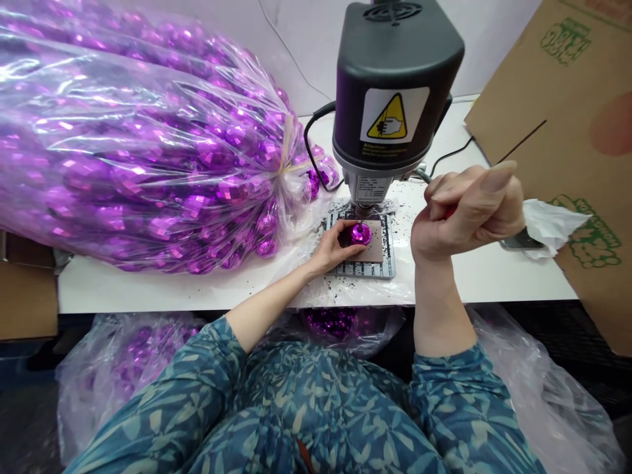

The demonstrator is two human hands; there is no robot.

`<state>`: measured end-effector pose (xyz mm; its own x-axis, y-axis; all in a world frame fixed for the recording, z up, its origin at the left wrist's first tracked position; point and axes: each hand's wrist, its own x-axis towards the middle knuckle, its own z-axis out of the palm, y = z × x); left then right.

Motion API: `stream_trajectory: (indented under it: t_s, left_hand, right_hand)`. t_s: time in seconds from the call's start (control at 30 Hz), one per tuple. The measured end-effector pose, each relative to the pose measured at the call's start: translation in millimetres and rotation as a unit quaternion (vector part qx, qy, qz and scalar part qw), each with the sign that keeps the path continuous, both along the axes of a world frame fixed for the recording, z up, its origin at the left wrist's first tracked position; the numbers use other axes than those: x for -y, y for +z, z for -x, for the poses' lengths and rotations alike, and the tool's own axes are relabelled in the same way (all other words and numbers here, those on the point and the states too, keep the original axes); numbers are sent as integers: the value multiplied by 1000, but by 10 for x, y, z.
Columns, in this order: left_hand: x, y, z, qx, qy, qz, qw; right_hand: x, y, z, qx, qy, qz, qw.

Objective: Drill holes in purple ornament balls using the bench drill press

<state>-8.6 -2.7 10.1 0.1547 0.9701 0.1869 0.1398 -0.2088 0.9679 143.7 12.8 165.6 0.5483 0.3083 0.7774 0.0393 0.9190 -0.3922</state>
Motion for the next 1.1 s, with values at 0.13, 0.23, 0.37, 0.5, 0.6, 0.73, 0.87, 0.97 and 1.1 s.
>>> stream_trajectory:
  t_s: [0.13,0.23,0.37,0.5,0.6,0.73,0.87,0.97,1.1]
  left_hand:
    - [-3,-17,-1,-4,3,-3,1000]
    - [-11,-43,-7,-2,4,-4,1000]
    - [-18,-57,-12,4,4,-3,1000]
    - [-15,-41,-6,5,1,-8,1000]
    - [-9,-26,-3,8,-1,-13,1000]
    - [-16,-11,-32,8,3,-5,1000]
    - [35,54,-71,-22,39,-10,999]
    - [273,186,-24,-96,93,-55,990]
    - [879,343,136,-225,-87,-113,964]
  right_hand:
    - [-73,-111,-26,-4,-12,-36,999]
    - [-115,-210,-51,-21,-30,-19,999]
    - [-162,-306,-74,-33,-59,-6,998]
    - [-203,-388,-89,-10,-72,-32,997]
    - [-196,-450,-86,3,-61,-60,996]
    - [-103,-319,-53,14,-36,-87,995]
    - [-49,157,-15,17,10,31,999]
    - [-92,458,-7,25,38,55,997]
    - [-129,540,-26,43,48,88,994]
